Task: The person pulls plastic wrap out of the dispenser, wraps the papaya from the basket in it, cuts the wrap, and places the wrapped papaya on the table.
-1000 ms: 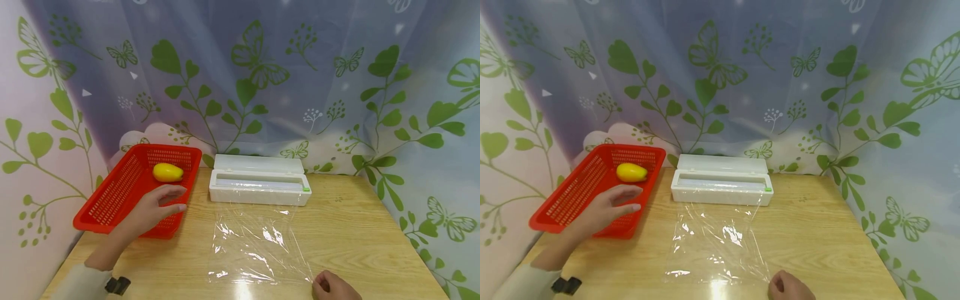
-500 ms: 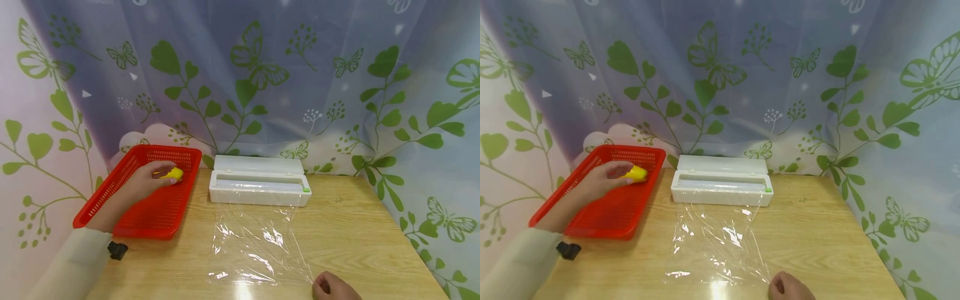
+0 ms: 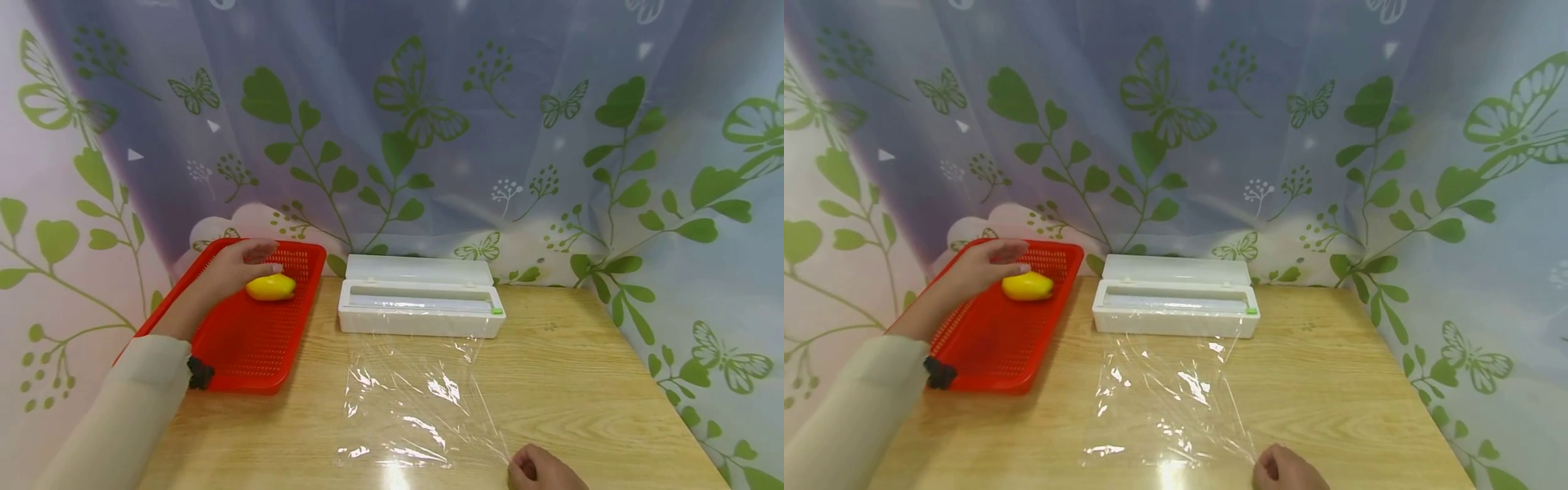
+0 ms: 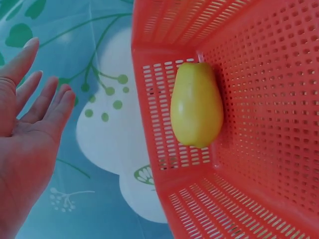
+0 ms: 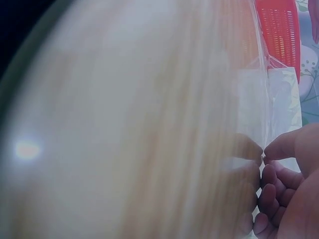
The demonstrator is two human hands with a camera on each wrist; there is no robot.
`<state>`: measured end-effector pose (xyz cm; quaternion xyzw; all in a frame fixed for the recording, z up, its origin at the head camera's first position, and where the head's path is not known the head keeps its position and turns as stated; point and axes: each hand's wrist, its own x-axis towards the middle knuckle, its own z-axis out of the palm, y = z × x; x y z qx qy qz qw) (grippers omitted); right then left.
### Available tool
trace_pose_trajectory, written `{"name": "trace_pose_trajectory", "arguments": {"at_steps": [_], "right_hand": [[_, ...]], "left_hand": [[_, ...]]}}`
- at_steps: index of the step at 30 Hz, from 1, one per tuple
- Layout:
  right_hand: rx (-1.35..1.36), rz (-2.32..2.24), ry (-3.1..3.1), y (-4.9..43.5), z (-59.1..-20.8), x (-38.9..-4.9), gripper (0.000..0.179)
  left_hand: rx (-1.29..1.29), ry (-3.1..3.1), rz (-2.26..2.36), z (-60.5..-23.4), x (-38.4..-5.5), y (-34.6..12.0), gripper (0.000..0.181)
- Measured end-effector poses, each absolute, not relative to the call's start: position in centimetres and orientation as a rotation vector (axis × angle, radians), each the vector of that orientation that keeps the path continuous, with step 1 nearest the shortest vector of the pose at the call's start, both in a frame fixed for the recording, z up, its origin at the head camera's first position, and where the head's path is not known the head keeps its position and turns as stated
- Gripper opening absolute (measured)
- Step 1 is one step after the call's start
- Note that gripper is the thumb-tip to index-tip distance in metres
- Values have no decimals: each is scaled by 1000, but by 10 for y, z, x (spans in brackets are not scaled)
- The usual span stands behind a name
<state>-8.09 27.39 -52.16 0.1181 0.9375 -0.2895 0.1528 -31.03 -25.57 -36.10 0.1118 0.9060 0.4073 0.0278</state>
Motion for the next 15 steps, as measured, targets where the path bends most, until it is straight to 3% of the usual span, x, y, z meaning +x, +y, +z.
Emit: {"name": "trace_pose_trajectory", "arguments": {"at_steps": [15], "right_hand": [[303,-851,2696,276,-521,-81,16]], "left_hand": [[287,2763,1193,-384,-343,-270,74]]}}
